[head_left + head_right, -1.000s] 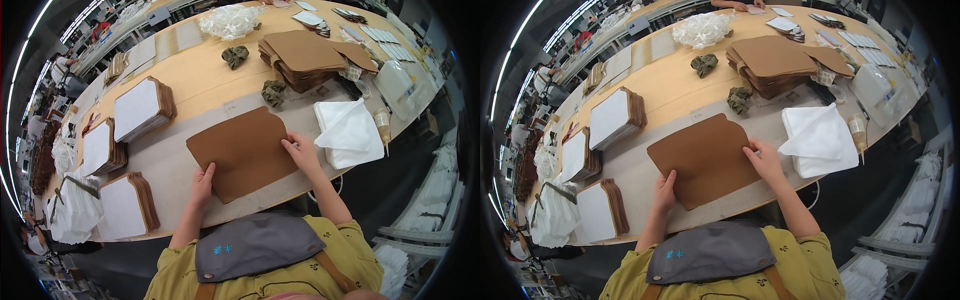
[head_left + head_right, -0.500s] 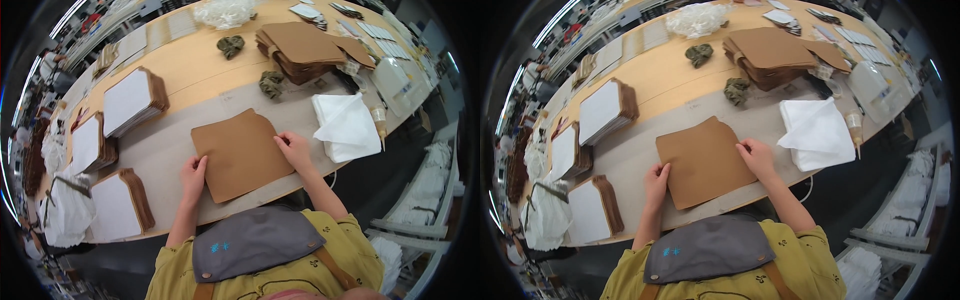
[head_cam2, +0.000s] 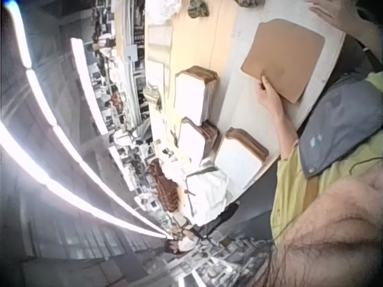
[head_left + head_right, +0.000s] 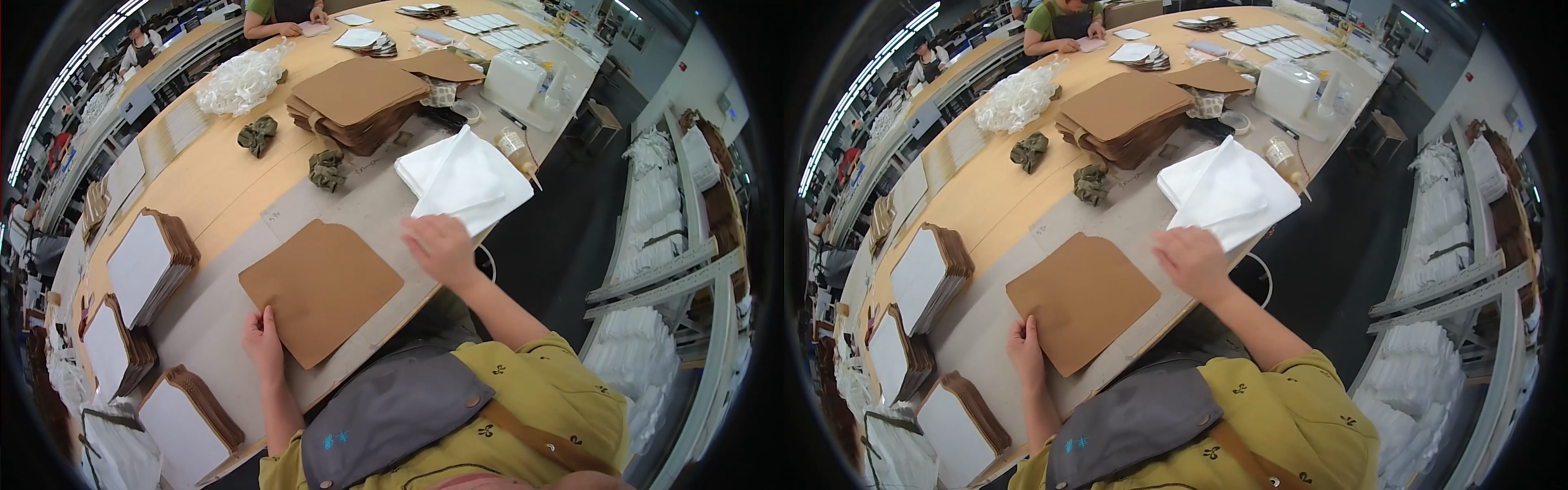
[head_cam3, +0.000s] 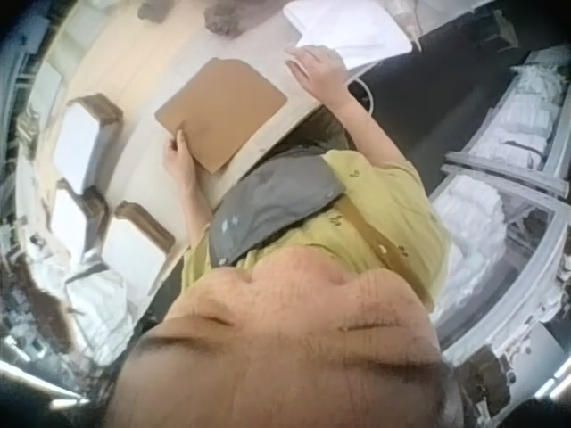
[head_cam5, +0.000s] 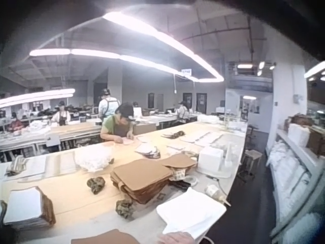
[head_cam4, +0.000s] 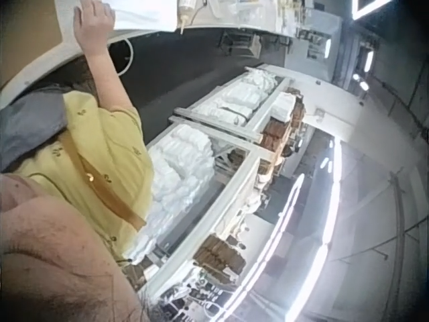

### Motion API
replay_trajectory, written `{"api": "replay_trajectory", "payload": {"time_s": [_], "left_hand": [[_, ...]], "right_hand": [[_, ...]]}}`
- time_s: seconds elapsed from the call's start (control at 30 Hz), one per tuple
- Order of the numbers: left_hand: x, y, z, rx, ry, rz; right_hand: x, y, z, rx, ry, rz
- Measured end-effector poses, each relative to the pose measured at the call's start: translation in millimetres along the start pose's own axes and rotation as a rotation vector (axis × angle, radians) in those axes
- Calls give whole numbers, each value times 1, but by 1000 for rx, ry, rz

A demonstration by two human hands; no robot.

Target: Applying adhesive to leather pieces and attaching protective paper lining.

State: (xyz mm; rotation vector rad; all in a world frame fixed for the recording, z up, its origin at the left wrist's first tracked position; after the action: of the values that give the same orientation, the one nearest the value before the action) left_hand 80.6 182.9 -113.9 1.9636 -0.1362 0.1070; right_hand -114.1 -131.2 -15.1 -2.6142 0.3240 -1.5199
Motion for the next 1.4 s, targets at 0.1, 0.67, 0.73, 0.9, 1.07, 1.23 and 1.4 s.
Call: {"api": "replay_trajectory", "payload": {"time_s": [0.1,0.67,0.73,0.9,1.07,1.23,1.4], "left_hand": [[0,10,-6,85,34,24],[-1,3,7,75,13,-1],[-1,1,7,61,9,-13],[-3,4,5,82,4,-21],[-1,9,11,105,-13,32],[-2,10,4,101,-16,11],[-2,8,7,39,21,26]], "right_hand": [[3,70,-33,-161,33,145],[45,178,-57,13,135,378],[65,180,-70,15,256,388],[79,178,-83,-85,408,253],[7,206,-21,-62,-340,312],[2,243,-72,64,173,652],[4,313,-105,-496,101,257]]}}
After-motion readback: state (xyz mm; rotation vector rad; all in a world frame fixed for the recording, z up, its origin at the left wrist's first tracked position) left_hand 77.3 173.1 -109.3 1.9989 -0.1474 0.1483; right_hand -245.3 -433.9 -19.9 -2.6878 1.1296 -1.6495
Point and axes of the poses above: each hand's wrist, its own x-axis towards the middle knuckle, its own z-axis out of the palm, y = z × x, the point moved 7 cm from there along x, towards the middle knuckle, and after that the axes turned 11 degrees about y, right-handed, at the moved point
